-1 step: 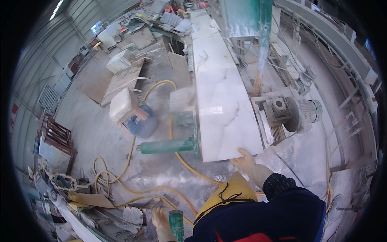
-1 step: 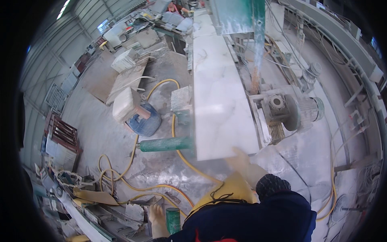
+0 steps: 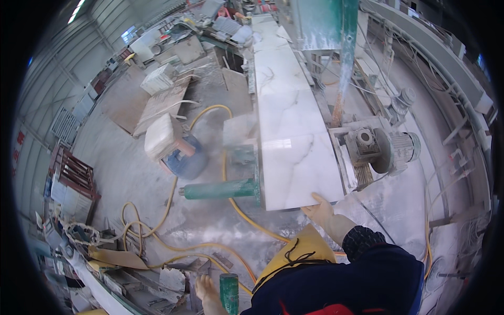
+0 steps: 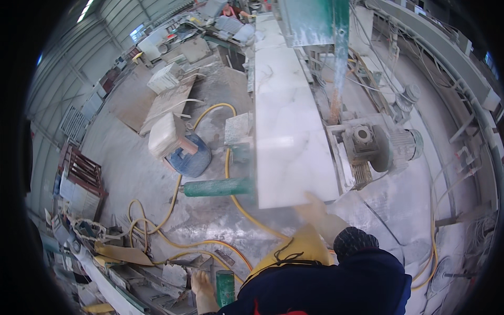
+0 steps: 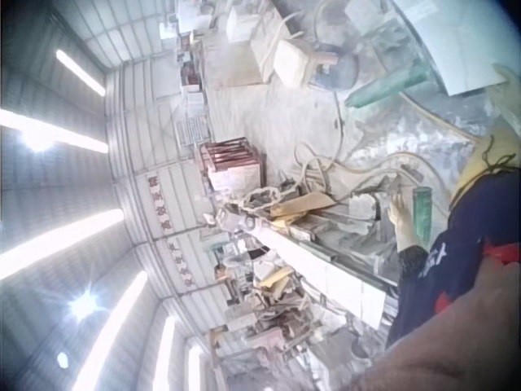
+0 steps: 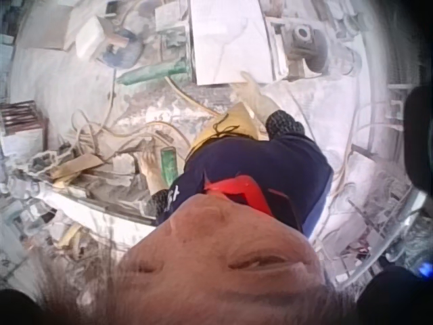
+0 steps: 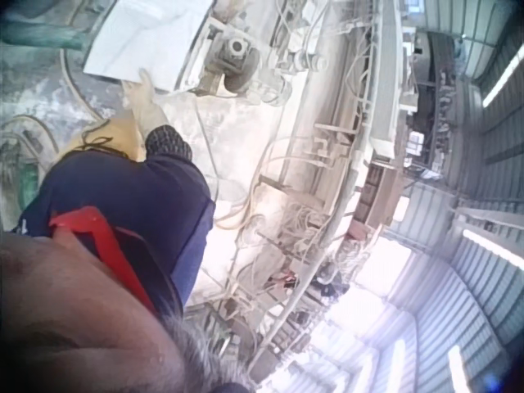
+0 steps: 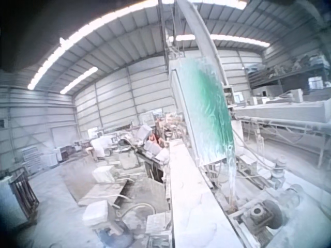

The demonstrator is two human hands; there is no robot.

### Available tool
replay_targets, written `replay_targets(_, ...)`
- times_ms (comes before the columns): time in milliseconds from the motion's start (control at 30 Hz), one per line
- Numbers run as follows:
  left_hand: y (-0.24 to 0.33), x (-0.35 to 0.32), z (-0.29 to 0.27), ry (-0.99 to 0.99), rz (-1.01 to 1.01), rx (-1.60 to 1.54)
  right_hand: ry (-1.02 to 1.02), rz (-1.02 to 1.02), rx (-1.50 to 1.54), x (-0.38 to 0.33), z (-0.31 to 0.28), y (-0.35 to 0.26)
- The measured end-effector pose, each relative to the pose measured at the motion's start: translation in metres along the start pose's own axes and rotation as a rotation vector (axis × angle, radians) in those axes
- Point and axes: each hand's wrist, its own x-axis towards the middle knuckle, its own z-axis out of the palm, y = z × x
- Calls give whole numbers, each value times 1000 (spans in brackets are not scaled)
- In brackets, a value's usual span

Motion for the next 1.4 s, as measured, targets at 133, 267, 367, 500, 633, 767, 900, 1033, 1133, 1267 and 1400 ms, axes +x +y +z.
replay_targets(133, 26, -25, -107, -64, 317, -79, 73, -10, 157, -19, 32, 6)
replay_targets(267, 36, -45, -176, 327, 618, 321, 191, -72, 66, -13, 28, 19)
replay_targets(367, 44, -68, -197, 631, 678, 686, 47, 195, 283, -4, 13, 33)
replay_targets(500, 58, -98, -223, 876, 747, 1047, -151, 407, 506, -7, 25, 53)
replay_targets(633, 66, -114, -260, 1006, 765, 1248, 224, -189, -132, -8, 66, 62)
replay_targets(767, 69, -126, -303, 1101, 737, 1339, 236, -300, -196, -3, 73, 72)
replay_targets(900, 68, -136, -341, 1130, 724, 1394, 214, -368, -359, 10, 57, 82)
replay_targets(1033, 61, -150, -363, 1070, 721, 1418, 45, -216, -478, 18, 20, 116)
replay_targets(1133, 55, -157, -352, 1037, 856, 1209, 20, 32, -531, 32, -12, 158)
replay_targets(1267, 67, -172, -330, 1079, 1002, 1229, -9, 145, -715, 25, -31, 220)
replay_targets(1400, 72, -186, -318, 1037, 849, 1147, 46, 242, -836, 7, 23, 282)
